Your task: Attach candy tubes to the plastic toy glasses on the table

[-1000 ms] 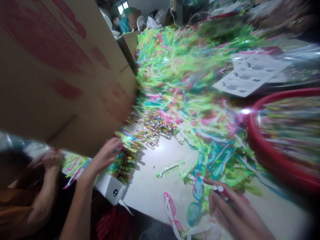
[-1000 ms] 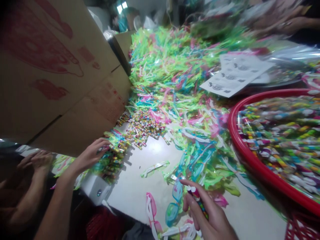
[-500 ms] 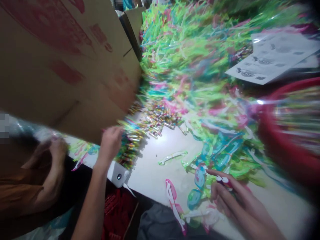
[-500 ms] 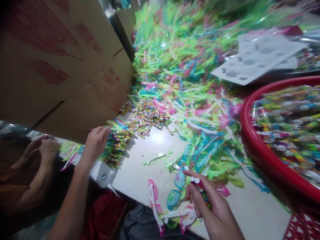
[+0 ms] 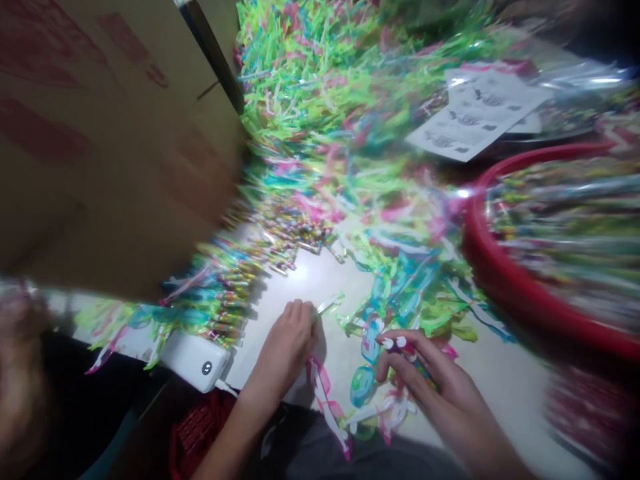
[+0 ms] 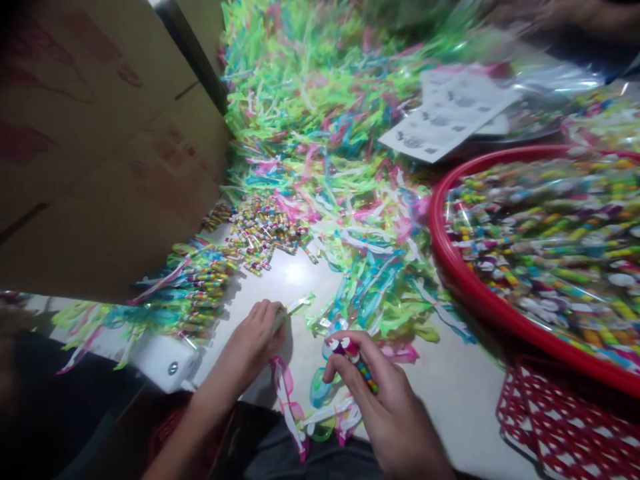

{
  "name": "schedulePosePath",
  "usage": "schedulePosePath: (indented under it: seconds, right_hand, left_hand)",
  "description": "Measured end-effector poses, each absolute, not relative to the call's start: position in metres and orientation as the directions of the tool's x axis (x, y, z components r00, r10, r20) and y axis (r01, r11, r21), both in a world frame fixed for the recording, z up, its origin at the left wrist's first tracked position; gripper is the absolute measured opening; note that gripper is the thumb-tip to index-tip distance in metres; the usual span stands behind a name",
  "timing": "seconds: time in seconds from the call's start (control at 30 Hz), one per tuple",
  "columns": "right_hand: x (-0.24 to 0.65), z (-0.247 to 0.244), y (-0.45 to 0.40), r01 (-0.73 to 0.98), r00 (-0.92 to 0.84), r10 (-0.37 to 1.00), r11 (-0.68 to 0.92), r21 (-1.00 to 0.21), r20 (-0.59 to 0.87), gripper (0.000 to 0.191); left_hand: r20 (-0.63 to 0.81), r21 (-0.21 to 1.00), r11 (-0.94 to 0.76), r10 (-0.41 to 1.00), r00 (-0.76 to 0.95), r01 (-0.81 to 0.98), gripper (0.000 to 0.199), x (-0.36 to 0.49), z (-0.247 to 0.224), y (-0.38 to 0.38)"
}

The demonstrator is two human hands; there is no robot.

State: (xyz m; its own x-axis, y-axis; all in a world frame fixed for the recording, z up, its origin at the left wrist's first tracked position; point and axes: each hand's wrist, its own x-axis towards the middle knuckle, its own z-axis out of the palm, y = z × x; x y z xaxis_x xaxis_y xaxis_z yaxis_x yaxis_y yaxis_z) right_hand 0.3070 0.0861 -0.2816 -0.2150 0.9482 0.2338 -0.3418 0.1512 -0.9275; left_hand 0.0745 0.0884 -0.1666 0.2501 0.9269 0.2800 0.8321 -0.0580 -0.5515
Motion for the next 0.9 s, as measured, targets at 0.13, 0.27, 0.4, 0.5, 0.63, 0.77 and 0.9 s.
schedulePosePath:
  seconds: [0.13,0.27,0.4,0.5,0.63,0.77,0.9]
  right_hand:
    - [0.309,-0.278,0.083,-0.320,-0.192,0.962,0.127,-0.939,0.195,0.052]
    - [0.310,-0.272,0.077,-0.351,-0.182,0.961,0.136,-0.926,0.210,0.047]
    - [0.311,-0.267,0.072,-0.381,-0.161,0.968,0.118,-0.917,0.192,0.046]
    - [0.311,-0.262,0.070,-0.397,-0.110,0.971,0.153,-0.905,0.212,0.038]
    - [0.310,-0.256,0.068,-0.366,-0.063,0.930,0.316,-0.875,0.362,0.028]
    - [0.310,-0.254,0.065,-0.343,0.041,0.854,0.500,-0.795,0.519,0.021]
    - [0.311,-0.256,0.063,-0.339,0.109,0.840,0.534,-0.775,0.531,0.016]
  left_hand:
    - [0.284,-0.628,-0.033,0.921,0.268,0.777,0.025,0.071,-0.172,0.086]
    - [0.332,-0.492,-0.047,0.913,0.237,0.870,0.039,0.069,-0.165,0.082]
    - [0.420,0.104,-0.183,0.899,0.124,0.978,0.030,0.082,-0.144,0.072]
    - [0.482,0.616,-0.360,0.876,0.026,0.701,0.024,0.108,-0.138,0.061]
    - [0.491,0.849,-0.476,0.871,-0.010,0.229,0.029,0.148,-0.150,0.048]
    - [0.485,0.867,-0.481,0.874,-0.001,0.127,0.022,0.172,-0.165,0.044]
    - [0.594,0.798,-0.597,0.802,0.064,0.074,0.022,0.178,-0.172,0.047]
